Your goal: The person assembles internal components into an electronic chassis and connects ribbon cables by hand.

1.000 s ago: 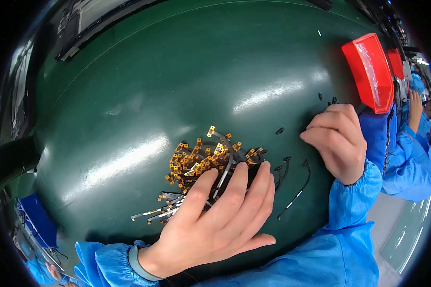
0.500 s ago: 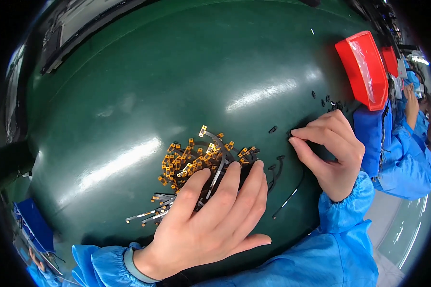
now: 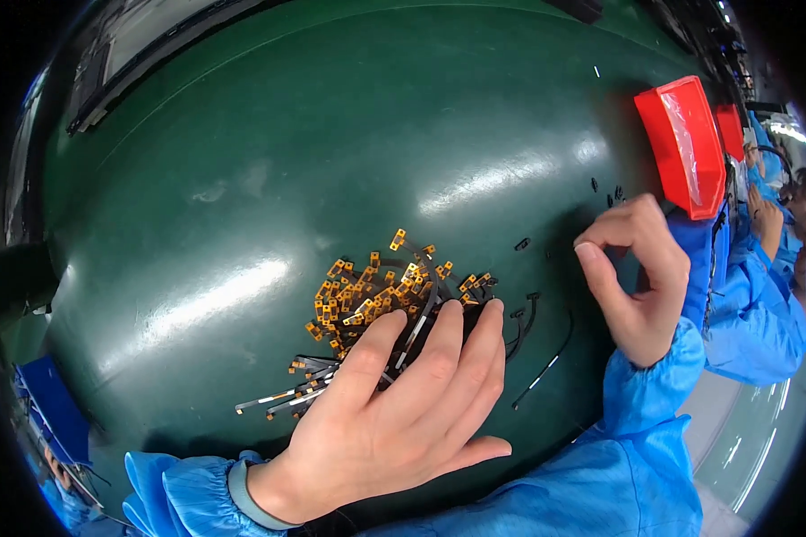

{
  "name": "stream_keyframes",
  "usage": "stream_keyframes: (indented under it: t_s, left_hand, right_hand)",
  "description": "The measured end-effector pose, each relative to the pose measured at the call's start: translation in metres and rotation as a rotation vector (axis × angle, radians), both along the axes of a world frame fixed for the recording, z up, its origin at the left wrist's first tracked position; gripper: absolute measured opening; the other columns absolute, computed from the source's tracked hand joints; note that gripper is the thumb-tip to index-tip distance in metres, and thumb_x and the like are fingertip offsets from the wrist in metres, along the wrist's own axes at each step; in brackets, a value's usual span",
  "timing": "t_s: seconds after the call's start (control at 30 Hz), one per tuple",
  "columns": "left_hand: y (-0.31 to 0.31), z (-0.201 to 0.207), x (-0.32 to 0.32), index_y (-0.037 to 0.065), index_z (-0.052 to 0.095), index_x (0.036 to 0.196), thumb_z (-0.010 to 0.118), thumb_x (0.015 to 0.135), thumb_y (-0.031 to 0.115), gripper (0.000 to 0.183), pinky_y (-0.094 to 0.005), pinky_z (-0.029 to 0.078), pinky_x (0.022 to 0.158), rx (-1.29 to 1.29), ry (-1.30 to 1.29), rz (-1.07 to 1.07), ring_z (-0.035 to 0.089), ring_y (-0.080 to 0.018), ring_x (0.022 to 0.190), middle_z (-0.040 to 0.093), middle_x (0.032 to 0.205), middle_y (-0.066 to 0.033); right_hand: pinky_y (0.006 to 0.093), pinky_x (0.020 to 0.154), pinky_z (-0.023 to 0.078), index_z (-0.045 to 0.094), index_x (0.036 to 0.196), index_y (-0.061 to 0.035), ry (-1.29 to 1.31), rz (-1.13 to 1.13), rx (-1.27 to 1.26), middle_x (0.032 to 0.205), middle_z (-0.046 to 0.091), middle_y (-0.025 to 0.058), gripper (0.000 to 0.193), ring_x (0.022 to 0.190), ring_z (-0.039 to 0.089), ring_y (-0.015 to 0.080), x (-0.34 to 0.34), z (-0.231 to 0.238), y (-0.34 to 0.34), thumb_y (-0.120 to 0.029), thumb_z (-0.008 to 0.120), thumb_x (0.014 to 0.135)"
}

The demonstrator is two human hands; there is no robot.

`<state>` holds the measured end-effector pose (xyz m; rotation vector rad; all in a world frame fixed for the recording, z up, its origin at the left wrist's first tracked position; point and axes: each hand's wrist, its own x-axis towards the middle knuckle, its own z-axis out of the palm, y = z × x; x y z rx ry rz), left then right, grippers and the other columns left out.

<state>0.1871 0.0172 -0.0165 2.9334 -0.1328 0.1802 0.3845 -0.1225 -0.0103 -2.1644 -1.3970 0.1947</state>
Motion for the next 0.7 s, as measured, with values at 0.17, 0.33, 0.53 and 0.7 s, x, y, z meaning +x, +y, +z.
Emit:
stream_keyframes:
  t_s: [0.17, 0.33, 0.53, 0.7]
  left_hand:
    - [-0.001, -0.001, 0.0, 0.012, 0.066, 0.107, 0.043, 0.084, 0.065, 0.063, -0.0354, 0.044, 0.089, 0.017, -0.004, 0.007, 0.055, -0.0183, 0.108, 0.061, 0.123, -0.001]
    - [0.0, -0.002, 0.0, 0.012, 0.066, 0.107, 0.044, 0.084, 0.064, 0.061, -0.0353, 0.043, 0.089, -0.029, -0.007, 0.008, 0.055, -0.0185, 0.109, 0.061, 0.122, -0.0011]
    - [0.002, -0.006, -0.005, 0.012, 0.066, 0.105, 0.044, 0.085, 0.062, 0.058, -0.0346, 0.044, 0.089, -0.073, -0.04, 0.043, 0.055, -0.0174, 0.11, 0.061, 0.12, -0.001]
    - [0.006, -0.006, -0.008, 0.013, 0.066, 0.103, 0.044, 0.085, 0.061, 0.056, -0.0341, 0.044, 0.089, -0.093, -0.014, 0.044, 0.054, -0.0163, 0.112, 0.061, 0.12, -0.001]
  right_hand:
    - [0.0337, 0.074, 0.044, 0.07, 0.088, -0.0049, -0.111, 0.358, 0.027, 0.087, 0.061, 0.0075, 0.02, 0.083, 0.054, 0.0243, 0.021, -0.01, 0.007, -0.004, 0.076, 0.069]
    - [0.035, 0.074, 0.045, 0.07, 0.086, -0.0052, -0.122, 0.377, 0.063, 0.087, 0.061, 0.0071, 0.02, 0.082, 0.054, 0.0246, 0.017, -0.015, 0.006, -0.008, 0.077, 0.068]
    - [0.0343, 0.067, 0.043, 0.072, 0.086, -0.0058, -0.083, 0.46, 0.154, 0.082, 0.061, 0.0062, 0.023, 0.076, 0.052, 0.0246, -0.011, -0.019, 0.038, -0.012, 0.079, 0.065]
    - [0.0317, 0.066, 0.047, 0.07, 0.086, -0.0044, -0.092, 0.468, 0.154, 0.082, 0.061, 0.0059, 0.029, 0.075, 0.054, 0.023, -0.016, -0.022, 0.041, -0.007, 0.074, 0.057]
